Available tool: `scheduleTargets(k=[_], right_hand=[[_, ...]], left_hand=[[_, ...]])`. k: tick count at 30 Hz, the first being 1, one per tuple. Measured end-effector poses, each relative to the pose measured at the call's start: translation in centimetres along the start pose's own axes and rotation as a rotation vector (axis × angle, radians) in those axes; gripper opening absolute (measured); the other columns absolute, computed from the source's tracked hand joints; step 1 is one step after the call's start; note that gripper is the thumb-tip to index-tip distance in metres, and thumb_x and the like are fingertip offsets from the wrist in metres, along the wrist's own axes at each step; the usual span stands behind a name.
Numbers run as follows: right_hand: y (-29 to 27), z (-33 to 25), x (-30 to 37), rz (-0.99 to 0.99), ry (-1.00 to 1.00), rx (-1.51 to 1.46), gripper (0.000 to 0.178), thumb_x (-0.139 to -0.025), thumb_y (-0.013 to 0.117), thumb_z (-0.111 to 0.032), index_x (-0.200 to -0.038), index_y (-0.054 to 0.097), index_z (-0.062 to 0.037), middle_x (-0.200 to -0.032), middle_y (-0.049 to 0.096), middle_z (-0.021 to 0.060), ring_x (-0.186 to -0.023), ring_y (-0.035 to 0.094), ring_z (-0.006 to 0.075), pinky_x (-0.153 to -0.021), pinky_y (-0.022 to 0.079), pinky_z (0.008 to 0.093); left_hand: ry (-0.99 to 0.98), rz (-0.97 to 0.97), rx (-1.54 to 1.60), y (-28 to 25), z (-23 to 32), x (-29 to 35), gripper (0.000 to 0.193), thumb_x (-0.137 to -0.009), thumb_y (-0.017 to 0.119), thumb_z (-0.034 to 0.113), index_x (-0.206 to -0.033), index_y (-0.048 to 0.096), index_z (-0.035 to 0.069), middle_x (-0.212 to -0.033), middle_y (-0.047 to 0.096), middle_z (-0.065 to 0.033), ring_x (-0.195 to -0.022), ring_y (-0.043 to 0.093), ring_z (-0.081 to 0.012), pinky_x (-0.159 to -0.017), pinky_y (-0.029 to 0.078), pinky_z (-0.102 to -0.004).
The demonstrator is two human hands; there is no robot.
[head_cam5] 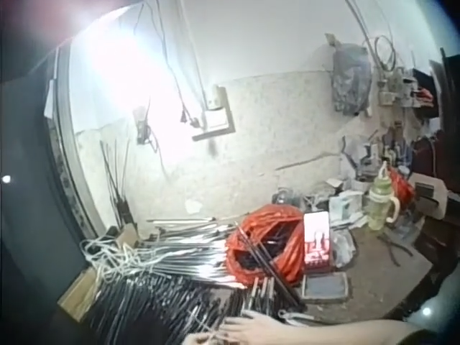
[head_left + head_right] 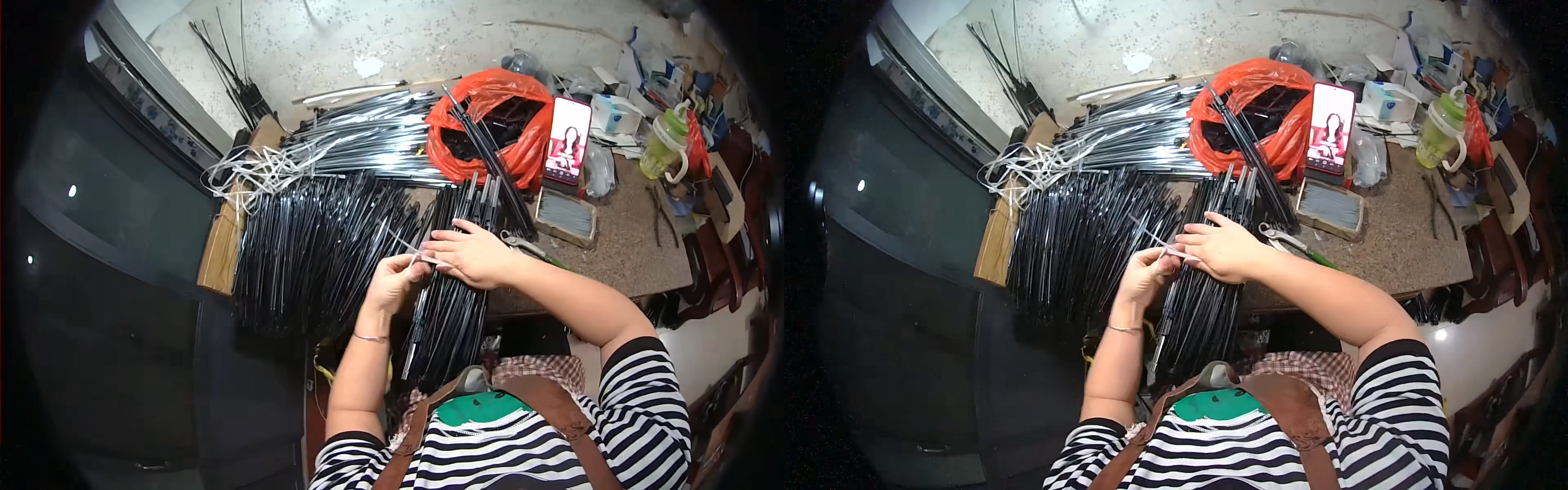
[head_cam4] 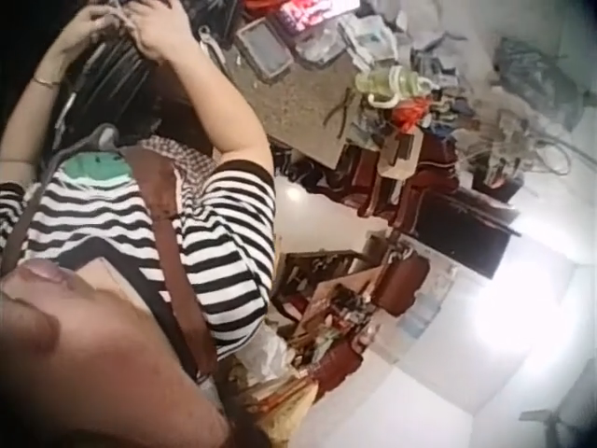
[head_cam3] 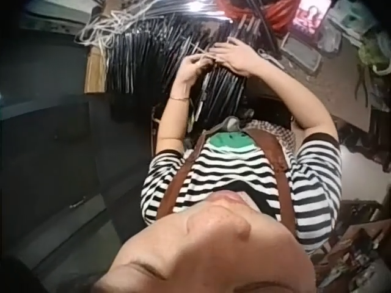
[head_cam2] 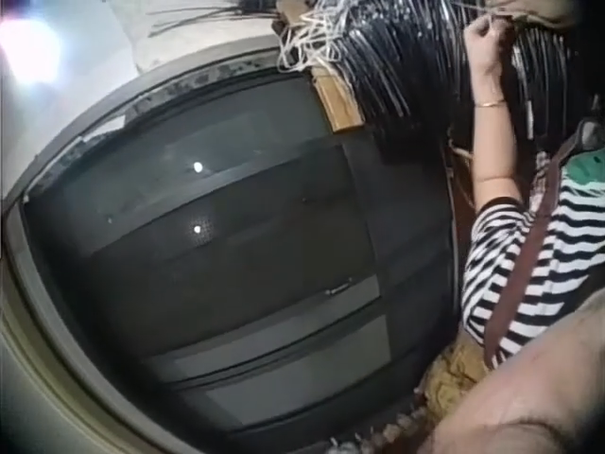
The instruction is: The recorder is assembling black cable components by attaching end fittings and bundling them at a workbench.
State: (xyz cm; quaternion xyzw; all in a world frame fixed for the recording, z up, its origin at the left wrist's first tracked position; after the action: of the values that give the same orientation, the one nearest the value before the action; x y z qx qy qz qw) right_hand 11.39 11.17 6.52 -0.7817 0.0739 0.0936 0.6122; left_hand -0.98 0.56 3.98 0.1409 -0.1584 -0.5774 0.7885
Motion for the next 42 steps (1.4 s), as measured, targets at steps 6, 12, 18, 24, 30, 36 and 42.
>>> scheduleTargets(k=[6,12,18,24,30,36,42], right_hand=[[-1.2,1.1,0.4,-0.038,-0.035,0.134,0.035,-0.077,0.037,-0.030,-0.104,0.042,-0.0092,-0.110,0.041,0.0059,-0.107,0.032,0.0192,-0.088,0.022,0.0401],[-3.7,3.7,1.6,0.344,-0.076,0.143,0.035,-0.076,0.040,-0.030,-0.096,0.048,-0.0021,-0.115,0.036,0.0075,-0.112,0.025,0.0201,-0.087,0.023,0.0399],[-1.5,5.2,-3.8,0.219,-0.131,-0.048,0.024,-0.075,0.039,-0.028,-0.074,0.056,-0.0116,-0.081,0.053,0.0077,-0.089,0.045,0.0222,-0.076,0.034,0.0361],[-1.3,3.9,-4.0,0.052,0.149,-0.143,0.040,-0.077,0.033,-0.035,-0.057,0.054,-0.0072,-0.057,0.053,0.0130,-0.056,0.052,0.0298,-0.051,0.041,0.0372],[-3.1,3.9,-3.0,0.126,0.165,-0.207,0.032,-0.072,0.039,-0.033,-0.063,0.056,-0.0068,-0.063,0.055,0.0145,-0.060,0.054,0.0270,-0.052,0.041,0.0351],[-2.0,3.0,2.1,0.359,0.219,-1.533,0.045,-0.082,0.026,-0.040,-0.059,0.044,-0.0056,-0.055,0.042,-0.0016,-0.053,0.042,0.0086,-0.053,0.036,0.0235],[-6.2,2.8,4.5,0.646,0.210,-0.258,0.047,-0.079,0.031,-0.036,-0.047,0.048,-0.0062,-0.049,0.047,0.0111,-0.051,0.048,0.0288,-0.048,0.036,0.0366]], left_hand=[[0.064,0.112,0.123,2.1,-1.0,-1.4,0.014,-0.077,0.046,0.017,-0.077,0.048,0.003,-0.066,0.044,0.0021,-0.052,0.036,-0.0031,-0.044,0.026,-0.0132],[0.461,-0.180,-1.288,2.1,1.7,-3.0,0.012,-0.073,0.043,0.009,-0.067,0.045,-0.001,-0.064,0.042,-0.0145,-0.058,0.043,-0.0297,-0.053,0.036,-0.0333],[0.209,-0.038,-1.508,3.5,2.6,-3.8,0.014,-0.073,0.043,0.014,-0.078,0.049,0.003,-0.069,0.050,-0.0207,-0.067,0.048,-0.0360,-0.056,0.038,-0.0416],[-0.144,0.392,-0.346,5.0,5.3,-2.3,0.017,-0.072,0.042,0.009,-0.057,0.046,0.006,-0.044,0.031,0.0057,-0.038,0.027,-0.0024,-0.034,0.020,-0.0181],[0.379,-0.145,-0.987,13.2,6.0,-2.4,0.016,-0.073,0.046,0.003,-0.057,0.045,0.000,-0.045,0.041,0.0021,-0.039,0.034,-0.0026,-0.035,0.025,-0.0171],[0.101,0.081,-0.517,11.5,6.0,-2.7,0.009,-0.077,0.041,0.005,-0.077,0.046,-0.002,-0.059,0.049,-0.0016,-0.048,0.045,-0.0073,-0.046,0.039,-0.0190],[0.604,-0.284,-1.627,13.6,1.6,-2.8,0.029,-0.060,0.059,0.019,-0.082,0.050,0.003,-0.078,0.052,-0.0122,-0.071,0.050,-0.0276,-0.060,0.041,-0.0329]])
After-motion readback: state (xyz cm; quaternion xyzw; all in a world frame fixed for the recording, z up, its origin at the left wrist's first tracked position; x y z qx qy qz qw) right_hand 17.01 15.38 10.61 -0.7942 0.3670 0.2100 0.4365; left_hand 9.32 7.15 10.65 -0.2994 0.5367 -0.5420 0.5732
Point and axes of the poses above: each hand's wrist, its own x-axis away from the middle knuckle, its own y-axis out of the palm, z = x × y, the point moved 1 cm from there along -x, towards the middle knuckle
